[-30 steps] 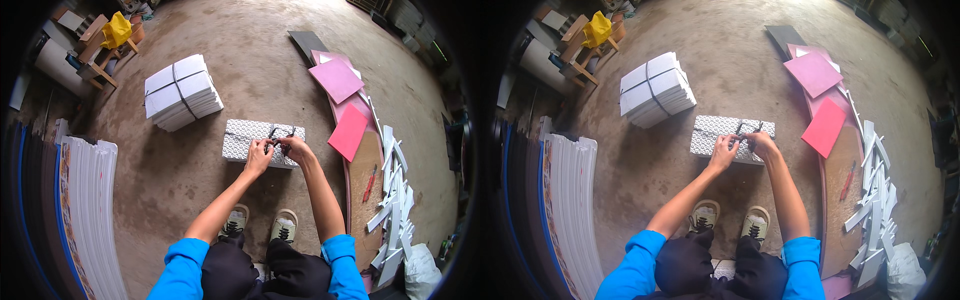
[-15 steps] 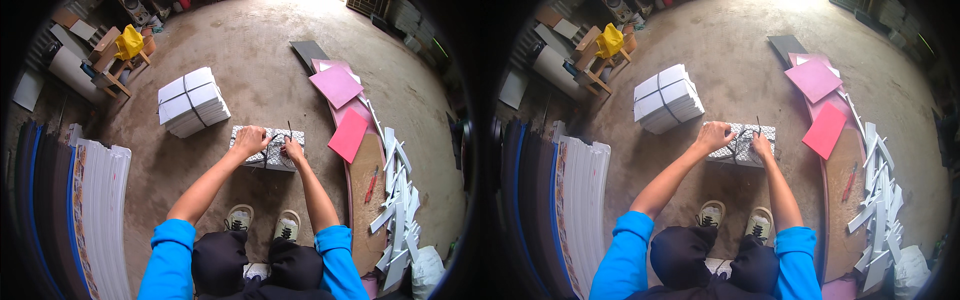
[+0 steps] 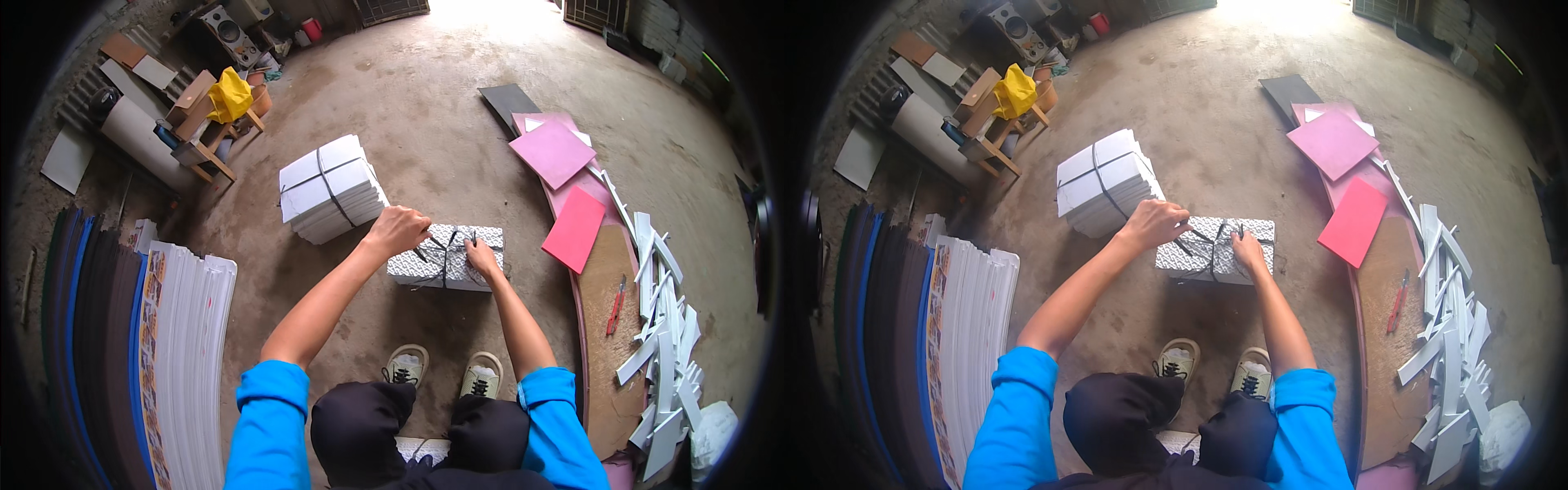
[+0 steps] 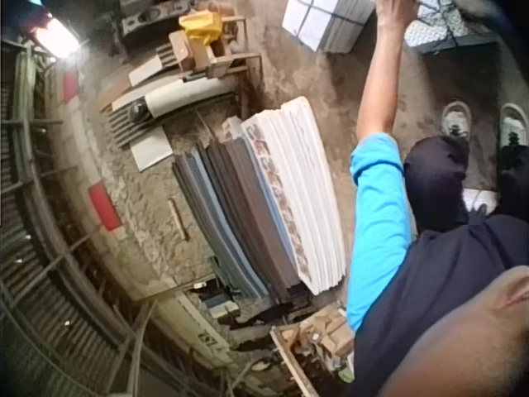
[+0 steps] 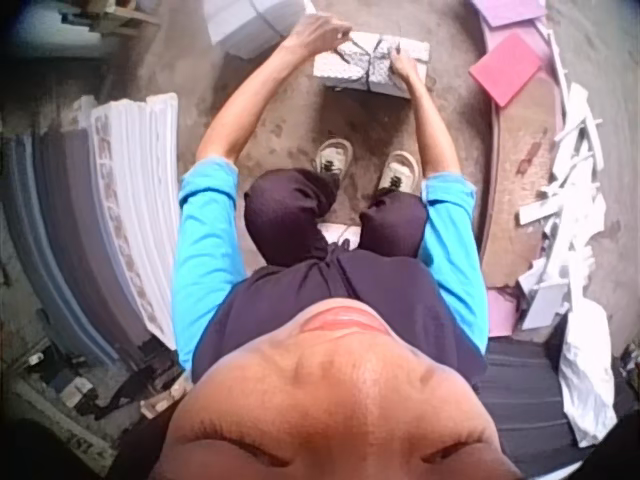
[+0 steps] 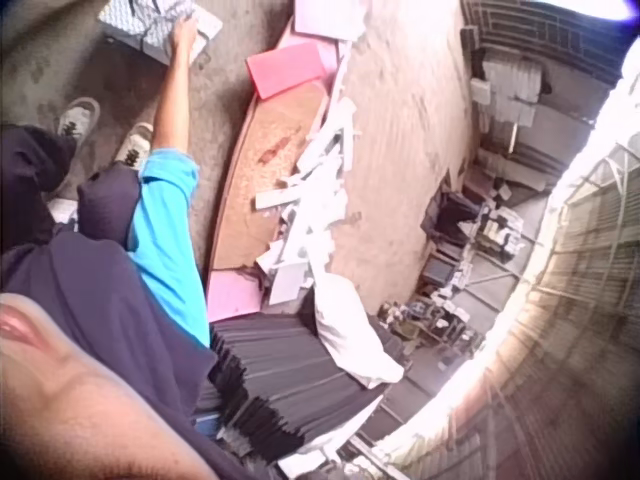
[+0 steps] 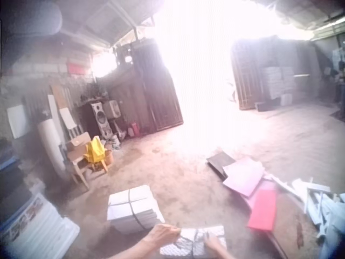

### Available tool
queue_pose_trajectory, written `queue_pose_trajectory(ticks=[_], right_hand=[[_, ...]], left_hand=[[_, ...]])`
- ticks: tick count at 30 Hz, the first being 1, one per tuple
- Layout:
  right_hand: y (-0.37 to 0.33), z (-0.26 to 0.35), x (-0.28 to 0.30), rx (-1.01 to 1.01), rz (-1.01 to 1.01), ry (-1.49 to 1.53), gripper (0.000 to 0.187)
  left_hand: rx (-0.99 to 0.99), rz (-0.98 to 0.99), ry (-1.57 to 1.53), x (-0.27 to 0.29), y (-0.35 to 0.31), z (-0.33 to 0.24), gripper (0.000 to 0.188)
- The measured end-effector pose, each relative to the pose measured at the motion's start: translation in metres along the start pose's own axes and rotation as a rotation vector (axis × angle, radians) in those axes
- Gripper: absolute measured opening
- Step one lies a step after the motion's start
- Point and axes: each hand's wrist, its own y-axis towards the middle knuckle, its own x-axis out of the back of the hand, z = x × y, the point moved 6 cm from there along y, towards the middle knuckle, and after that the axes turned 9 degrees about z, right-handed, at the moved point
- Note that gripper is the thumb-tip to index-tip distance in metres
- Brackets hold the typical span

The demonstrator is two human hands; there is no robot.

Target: The person sits on the floor and bundles stacks of white paper sheets using black straps. They align the sheets, wrap the straps around each stack, tie knots, and trim excess strap with scissors. Completed bundles are placed beside the work area.

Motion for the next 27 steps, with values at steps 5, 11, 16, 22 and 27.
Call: queue_pose_trajectory(ticks=[5,11,16,22,27], right_hand=[[-0.025,0.032,0.024,0.036,0.29,0.597,0.028],[-0.033,0.07,0.064,0.171,0.29,0.564,0.023],[-0.028,0.086,0.07,0.166,0.198,0.475,0.023],[-0.03,0.08,0.061,0.108,0.262,0.653,0.023],[-0.052,0.075,0.051,0.056,0.264,1.01,0.028]], left_hand=[[0.254,0.17,-0.501,-0.023,-0.003,0.02,0.024],[0.199,0.132,-0.894,-0.065,0.017,0.013,0.023],[0.141,-0.03,-0.739,-0.081,0.029,0.012,0.022],[0.198,-0.16,-1.076,-0.116,0.044,0.02,0.023],[0.294,-0.205,-1.065,-0.128,0.046,0.023,0.022]])
